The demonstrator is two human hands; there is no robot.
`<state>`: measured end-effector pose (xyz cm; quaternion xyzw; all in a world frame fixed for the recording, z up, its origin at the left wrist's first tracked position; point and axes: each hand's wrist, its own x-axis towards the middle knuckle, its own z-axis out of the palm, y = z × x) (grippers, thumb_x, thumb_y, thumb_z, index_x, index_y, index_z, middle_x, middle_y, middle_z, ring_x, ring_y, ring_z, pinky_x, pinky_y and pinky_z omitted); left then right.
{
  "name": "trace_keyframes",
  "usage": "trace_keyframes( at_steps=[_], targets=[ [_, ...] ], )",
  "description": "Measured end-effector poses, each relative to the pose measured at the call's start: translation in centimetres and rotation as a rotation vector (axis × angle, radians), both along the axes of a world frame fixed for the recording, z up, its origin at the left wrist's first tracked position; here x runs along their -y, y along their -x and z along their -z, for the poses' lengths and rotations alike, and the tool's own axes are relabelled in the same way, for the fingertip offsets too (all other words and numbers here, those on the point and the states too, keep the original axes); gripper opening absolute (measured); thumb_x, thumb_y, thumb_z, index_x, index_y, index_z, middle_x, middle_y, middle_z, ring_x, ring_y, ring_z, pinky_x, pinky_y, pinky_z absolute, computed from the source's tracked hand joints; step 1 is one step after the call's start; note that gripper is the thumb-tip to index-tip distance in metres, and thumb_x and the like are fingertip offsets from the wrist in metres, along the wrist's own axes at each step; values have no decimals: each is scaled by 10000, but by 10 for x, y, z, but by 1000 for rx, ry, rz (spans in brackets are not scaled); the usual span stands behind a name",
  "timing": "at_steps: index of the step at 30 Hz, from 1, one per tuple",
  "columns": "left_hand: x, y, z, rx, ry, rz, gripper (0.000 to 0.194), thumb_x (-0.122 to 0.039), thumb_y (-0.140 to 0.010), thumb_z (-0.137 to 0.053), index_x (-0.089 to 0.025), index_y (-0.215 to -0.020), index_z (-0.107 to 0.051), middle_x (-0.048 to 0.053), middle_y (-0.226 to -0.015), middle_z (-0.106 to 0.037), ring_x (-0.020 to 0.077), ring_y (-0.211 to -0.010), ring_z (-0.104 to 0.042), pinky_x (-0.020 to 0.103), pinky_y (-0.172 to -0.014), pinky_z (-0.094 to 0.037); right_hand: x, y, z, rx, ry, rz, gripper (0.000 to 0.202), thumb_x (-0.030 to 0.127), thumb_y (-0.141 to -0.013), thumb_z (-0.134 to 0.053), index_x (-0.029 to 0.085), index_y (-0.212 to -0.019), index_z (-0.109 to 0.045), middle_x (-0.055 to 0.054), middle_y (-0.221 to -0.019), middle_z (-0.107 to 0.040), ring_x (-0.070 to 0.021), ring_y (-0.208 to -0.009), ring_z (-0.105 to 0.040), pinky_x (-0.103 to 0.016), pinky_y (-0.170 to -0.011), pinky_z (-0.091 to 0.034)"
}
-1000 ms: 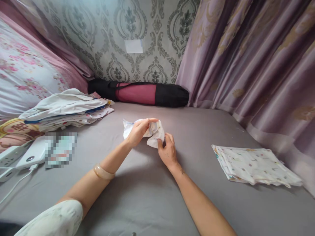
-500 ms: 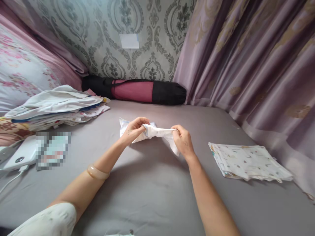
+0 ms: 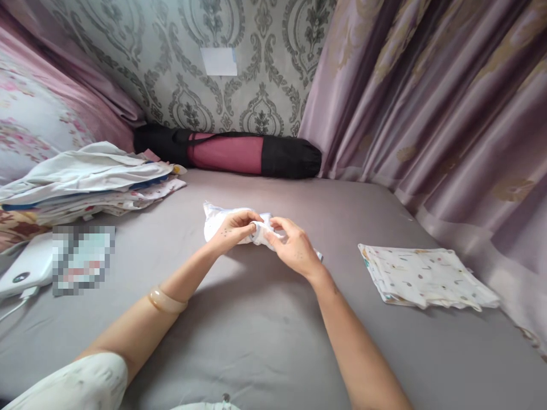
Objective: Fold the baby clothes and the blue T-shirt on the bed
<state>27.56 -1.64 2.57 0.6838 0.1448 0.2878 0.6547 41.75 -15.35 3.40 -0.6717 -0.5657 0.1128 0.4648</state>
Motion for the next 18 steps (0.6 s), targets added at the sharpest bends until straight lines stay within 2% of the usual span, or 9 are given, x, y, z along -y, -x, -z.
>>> trace_keyframes(
  at_steps=[2, 4, 7, 10, 13, 18],
  targets=[
    [-1, 2, -1, -33, -69, -5, 212, -353, -761, -684, -176, -874, -661, 15, -746, -639, 128, -626, -561, 260, -574, -433, -5, 10, 3, 26, -17, 5, 303, 418, -884, -602, 249, -1128, -662, -42, -1026, -709, -191, -915, -658, -320, -837, -508],
    [-3, 6, -5, -80, -152, -2, 236, -380, -771, -695, -185, -901, -668, 20, -784, -648, 130, -648, -559, 260, -588, -434, -8, 13, 5, 49, -38, 45, 253, 420, -904, -569, 243, -1036, -692, -38, -954, -710, -182, -848, -653, -309, -807, -504],
    [-8, 14, -13, -140, -274, -13, 288, -421, -776, -717, -204, -959, -666, 35, -902, -657, 144, -734, -572, 270, -654, -453, -9, 4, 7, -13, -86, 167, 274, 448, -905, -558, 213, -912, -698, -44, -869, -708, -177, -772, -645, -300, -761, -501],
    [-16, 21, -15, -183, -380, -69, 302, -452, -778, -717, -208, -942, -647, 41, -932, -639, 157, -768, -556, 285, -694, -449, -9, -10, 7, -129, -136, 305, 335, 505, -867, -599, 182, -898, -683, -54, -827, -714, -179, -713, -639, -298, -701, -500],
    [-23, 22, -6, -229, -509, -114, 275, -443, -776, -704, -213, -894, -612, 46, -913, -618, 178, -778, -540, 308, -720, -447, -7, -25, 6, -168, -190, 383, 389, 552, -837, -621, 170, -886, -678, -63, -821, -717, -182, -701, -639, -303, -686, -503],
    [-34, 19, 26, -377, -747, -134, 245, -359, -740, -694, -232, -917, -584, 79, -989, -633, 262, -905, -559, 385, -813, -448, -1, -36, -5, -139, -271, 481, 395, 558, -822, -636, 169, -873, -678, -51, -770, -704, -184, -694, -629, -307, -673, -507]
  ],
)
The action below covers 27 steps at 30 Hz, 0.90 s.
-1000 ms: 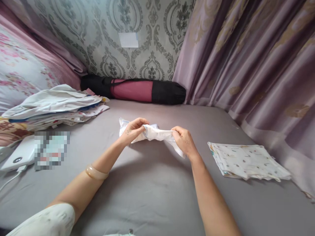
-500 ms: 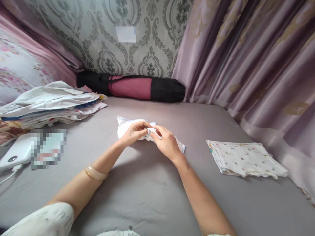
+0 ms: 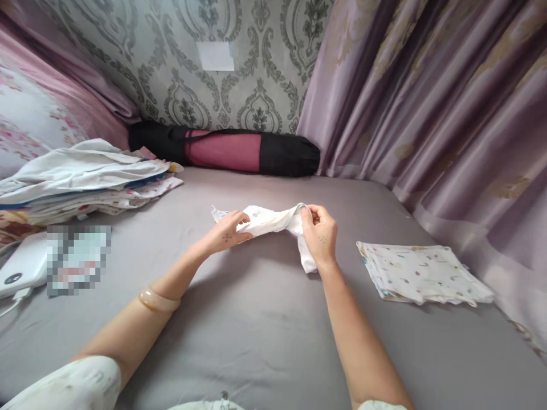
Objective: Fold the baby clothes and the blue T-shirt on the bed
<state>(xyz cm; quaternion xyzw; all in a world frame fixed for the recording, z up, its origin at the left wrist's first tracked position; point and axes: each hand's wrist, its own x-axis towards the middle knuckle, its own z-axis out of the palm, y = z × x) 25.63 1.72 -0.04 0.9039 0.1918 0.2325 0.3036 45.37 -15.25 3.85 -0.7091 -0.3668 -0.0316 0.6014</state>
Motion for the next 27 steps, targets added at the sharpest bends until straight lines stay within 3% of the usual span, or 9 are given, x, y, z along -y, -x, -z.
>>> trace_keyframes(
  at_steps=[3, 6, 10, 14, 17, 21, 25, 27],
  targets=[
    [-5, 0, 14, -77, -18, -5, 232, -324, -746, -655, -233, -948, -588, 91, -1019, -638, 274, -906, -577, 382, -785, -459, 6, 0, -12, 40, -24, 37, 366, 536, -834, -633, 174, -864, -678, -43, -760, -692, -177, -679, -619, -308, -669, -504],
    [-12, 3, 13, -61, 4, 20, 148, -271, -767, -580, -213, -898, -614, 82, -979, -642, 256, -884, -585, 353, -763, -459, 13, -1, -24, 136, -51, 81, 340, 519, -860, -613, 185, -860, -674, -42, -806, -682, -170, -704, -613, -316, -699, -505],
    [-20, 11, -9, 108, 259, -13, 167, -334, -817, -549, -185, -797, -624, 15, -722, -601, 185, -713, -560, 297, -680, -457, 24, -8, -37, 198, -76, 103, 338, 537, -863, -609, 202, -866, -657, -47, -866, -678, -180, -776, -627, -325, -726, -518],
    [-26, 23, -38, 449, 599, -95, 327, -475, -777, -687, -185, -923, -650, 23, -786, -660, 149, -672, -579, 251, -605, -455, 28, -13, -39, -36, -104, -49, 355, 561, -817, -661, 216, -903, -652, -29, -775, -688, -172, -663, -628, -302, -607, -515],
    [-29, 33, -51, 523, 694, -217, 371, -501, -709, -762, -193, -892, -665, 23, -754, -667, 129, -602, -563, 226, -519, -416, 24, -10, -32, -213, -75, -170, 377, 567, -770, -699, 214, -897, -660, -24, -715, -688, -173, -607, -623, -288, -539, -497],
    [-36, 45, -44, 269, 597, -340, 390, -532, -685, -743, -173, -820, -674, 12, -653, -628, 120, -535, -518, 224, -464, -351, 15, -5, -14, -313, 102, -250, 392, 560, -738, -706, 188, -857, -671, -25, -643, -683, -178, -559, -609, -278, -500, -468],
    [-45, 47, -24, -122, 335, -308, 347, -502, -732, -649, -166, -810, -686, 12, -635, -612, 152, -587, -541, 244, -515, -368, 9, -6, 1, -161, 285, -217, 372, 545, -770, -656, 182, -841, -696, -46, -692, -713, -203, -641, -641, -289, -578, -485],
    [-46, 44, -19, -196, 207, -294, 301, -455, -746, -621, -168, -817, -680, 32, -693, -642, 175, -656, -575, 267, -587, -413, 7, -7, 5, -78, 333, -181, 359, 531, -789, -627, 186, -850, -707, -54, -725, -722, -220, -705, -659, -296, -621, -489]
  ],
)
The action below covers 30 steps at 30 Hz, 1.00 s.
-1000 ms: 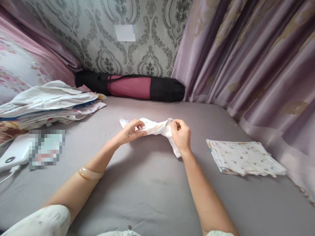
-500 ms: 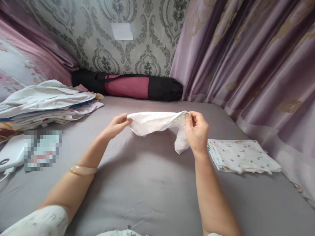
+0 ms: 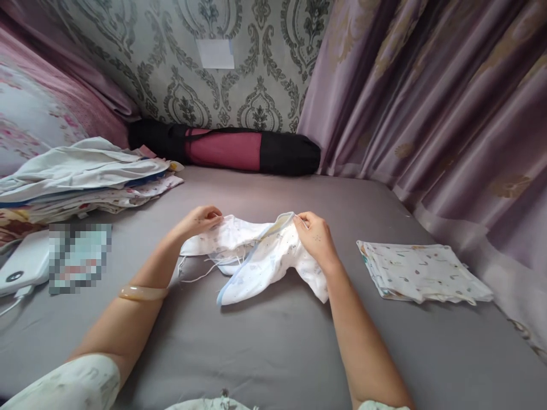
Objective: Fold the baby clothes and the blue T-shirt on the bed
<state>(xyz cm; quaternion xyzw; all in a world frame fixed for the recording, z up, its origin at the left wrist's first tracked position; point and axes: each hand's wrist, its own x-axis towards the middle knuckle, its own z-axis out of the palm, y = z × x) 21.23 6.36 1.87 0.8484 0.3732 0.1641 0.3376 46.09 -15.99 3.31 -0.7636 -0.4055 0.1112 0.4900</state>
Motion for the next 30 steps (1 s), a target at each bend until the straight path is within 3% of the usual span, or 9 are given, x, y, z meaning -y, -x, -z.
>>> trace_keyframes(
  at_steps=[4, 7, 10, 15, 24, 30],
  targets=[
    [13, -11, -7, 69, -162, 119, 289, -452, -795, -601, -178, -865, -659, 66, -859, -664, 187, -789, -595, 291, -707, -453, -1, -2, 3, 108, 78, 39, 345, 505, -807, -589, 190, -875, -714, -65, -782, -730, -246, -799, -672, -317, -686, -485],
    [35, -21, -19, 88, -85, 345, 318, -503, -821, -602, -192, -877, -634, 48, -874, -651, 170, -790, -584, 273, -697, -450, -1, -3, 3, 139, 98, 50, 339, 493, -813, -573, 189, -871, -711, -73, -810, -735, -254, -824, -674, -329, -714, -480],
    [57, -31, -23, 24, -81, 453, 324, -486, -765, -678, -195, -876, -589, 36, -886, -639, 166, -767, -565, 265, -660, -430, -1, -5, 4, 146, 95, 53, 334, 490, -815, -567, 189, -856, -706, -78, -826, -737, -258, -834, -675, -335, -726, -477],
    [61, -35, -13, -62, -137, 452, 228, -356, -755, -668, -202, -843, -525, 6, -805, -607, 145, -667, -510, 257, -597, -379, 0, -7, 6, 135, 88, 44, 329, 491, -816, -565, 194, -857, -700, -77, -831, -740, -257, -831, -678, -335, -723, -478],
    [25, -19, -9, 237, 151, 363, 236, -401, -795, -642, -173, -824, -586, 3, -718, -595, 132, -667, -544, 238, -601, -420, -1, -11, 10, 121, 87, 15, 318, 480, -818, -565, 199, -870, -704, -70, -821, -741, -244, -810, -675, -323, -698, -481],
    [29, -25, -6, 234, 7, 241, 252, -377, -847, -534, -157, -868, -656, 6, -699, -590, 133, -643, -514, 231, -573, -386, -1, -12, 13, 112, 79, -50, 309, 476, -838, -561, 207, -882, -706, -51, -844, -738, -223, -808, -659, -314, -716, -475]
  ],
)
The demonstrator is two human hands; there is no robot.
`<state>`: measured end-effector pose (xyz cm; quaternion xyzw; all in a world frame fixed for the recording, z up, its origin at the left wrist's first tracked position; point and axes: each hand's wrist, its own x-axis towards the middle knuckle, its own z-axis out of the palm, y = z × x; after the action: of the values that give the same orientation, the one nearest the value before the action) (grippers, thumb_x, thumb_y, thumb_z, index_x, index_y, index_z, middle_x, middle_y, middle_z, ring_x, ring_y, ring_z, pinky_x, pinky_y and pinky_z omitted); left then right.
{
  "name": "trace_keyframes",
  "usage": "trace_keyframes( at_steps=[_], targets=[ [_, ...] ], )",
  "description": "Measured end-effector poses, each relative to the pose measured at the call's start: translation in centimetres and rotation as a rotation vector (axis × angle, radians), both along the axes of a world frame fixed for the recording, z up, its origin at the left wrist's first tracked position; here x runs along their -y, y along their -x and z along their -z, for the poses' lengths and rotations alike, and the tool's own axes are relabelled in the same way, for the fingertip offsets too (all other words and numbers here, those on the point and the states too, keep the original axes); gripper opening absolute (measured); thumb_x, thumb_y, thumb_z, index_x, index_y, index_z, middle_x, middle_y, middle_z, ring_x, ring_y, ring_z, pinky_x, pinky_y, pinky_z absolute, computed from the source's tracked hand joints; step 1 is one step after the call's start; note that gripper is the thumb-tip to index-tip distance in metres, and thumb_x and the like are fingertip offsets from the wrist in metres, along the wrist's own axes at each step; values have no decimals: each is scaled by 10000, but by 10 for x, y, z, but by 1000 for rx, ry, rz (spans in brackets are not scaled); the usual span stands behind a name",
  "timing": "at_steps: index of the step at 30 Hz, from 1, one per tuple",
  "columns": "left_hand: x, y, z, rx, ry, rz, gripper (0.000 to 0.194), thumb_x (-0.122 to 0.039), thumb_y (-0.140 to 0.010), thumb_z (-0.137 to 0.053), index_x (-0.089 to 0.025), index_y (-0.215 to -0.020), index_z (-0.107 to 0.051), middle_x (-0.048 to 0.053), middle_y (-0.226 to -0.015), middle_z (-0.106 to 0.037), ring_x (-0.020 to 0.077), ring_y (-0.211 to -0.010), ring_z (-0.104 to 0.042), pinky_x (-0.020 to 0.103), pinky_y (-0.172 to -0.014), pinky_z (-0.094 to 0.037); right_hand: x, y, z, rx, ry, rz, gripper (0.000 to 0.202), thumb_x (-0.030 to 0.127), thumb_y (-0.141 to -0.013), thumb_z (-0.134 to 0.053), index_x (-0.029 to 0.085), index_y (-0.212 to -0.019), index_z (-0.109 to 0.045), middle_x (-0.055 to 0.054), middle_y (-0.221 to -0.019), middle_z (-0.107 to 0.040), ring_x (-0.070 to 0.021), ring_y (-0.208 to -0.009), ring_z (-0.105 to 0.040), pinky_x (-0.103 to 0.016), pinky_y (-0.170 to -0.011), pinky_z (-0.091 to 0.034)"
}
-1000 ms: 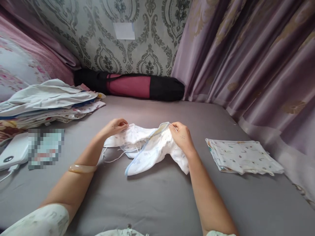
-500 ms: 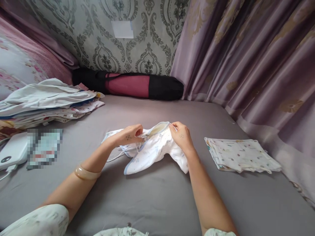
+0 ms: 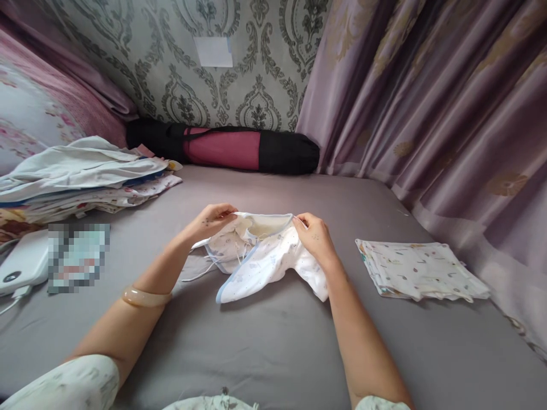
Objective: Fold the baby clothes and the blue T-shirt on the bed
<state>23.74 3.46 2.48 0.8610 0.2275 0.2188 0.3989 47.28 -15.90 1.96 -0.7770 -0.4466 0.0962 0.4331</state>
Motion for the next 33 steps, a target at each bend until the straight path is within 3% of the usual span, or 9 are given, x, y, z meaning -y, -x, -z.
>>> trace_keyframes(
  at_steps=[4, 10, 15, 21, 25, 29, 33],
  targets=[
    [5, -5, -3, -12, -75, -49, 330, -387, -890, -456, -150, -884, -686, 3, -649, -558, 131, -604, -472, 227, -528, -342, 0, 2, -2, 41, -19, -19, 293, 451, -844, -562, 208, -877, -721, -46, -871, -737, -216, -823, -649, -322, -763, -467],
    [7, -3, -15, 116, 22, 22, 405, -531, -828, -613, -158, -953, -710, 38, -825, -658, 143, -703, -534, 219, -581, -386, 0, 2, -4, 25, -11, -64, 300, 447, -854, -559, 205, -899, -732, -47, -902, -743, -212, -841, -647, -311, -758, -465],
    [1, 7, -34, 108, -33, -16, 433, -573, -806, -627, -149, -826, -712, 28, -735, -627, 138, -672, -523, 220, -569, -383, 1, 4, -19, -7, -23, -154, 302, 456, -832, -600, 198, -926, -727, -38, -894, -735, -204, -839, -644, -290, -737, -472],
    [-10, 25, -63, 123, -117, -64, 435, -575, -805, -625, -149, -790, -712, 9, -654, -583, 113, -597, -478, 211, -506, -330, -8, 11, -56, 101, 3, -225, 308, 468, -846, -582, 197, -869, -725, -24, -807, -721, -190, -756, -618, -281, -685, -453],
    [-18, 34, -95, 139, -208, -58, 404, -548, -812, -622, -152, -788, -704, -4, -618, -553, 100, -560, -448, 217, -495, -317, -15, 17, -93, 244, -37, -240, 346, 485, -869, -542, 198, -826, -731, -24, -776, -708, -190, -734, -608, -284, -668, -423],
    [-25, 38, -129, 229, -300, -89, 346, -498, -803, -640, -157, -804, -701, 2, -622, -559, 107, -564, -461, 235, -521, -343, -22, 20, -129, 326, -162, -201, 377, 525, -870, -553, 197, -852, -739, -42, -818, -714, -193, -736, -609, -299, -684, -423],
    [-32, 36, -149, 227, -402, -153, 289, -443, -787, -668, -159, -753, -700, 9, -621, -575, 121, -601, -495, 247, -571, -384, -32, 17, -147, 397, -193, -156, 381, 549, -868, -583, 204, -863, -742, -46, -815, -711, -186, -718, -599, -311, -694, -437]
  ],
)
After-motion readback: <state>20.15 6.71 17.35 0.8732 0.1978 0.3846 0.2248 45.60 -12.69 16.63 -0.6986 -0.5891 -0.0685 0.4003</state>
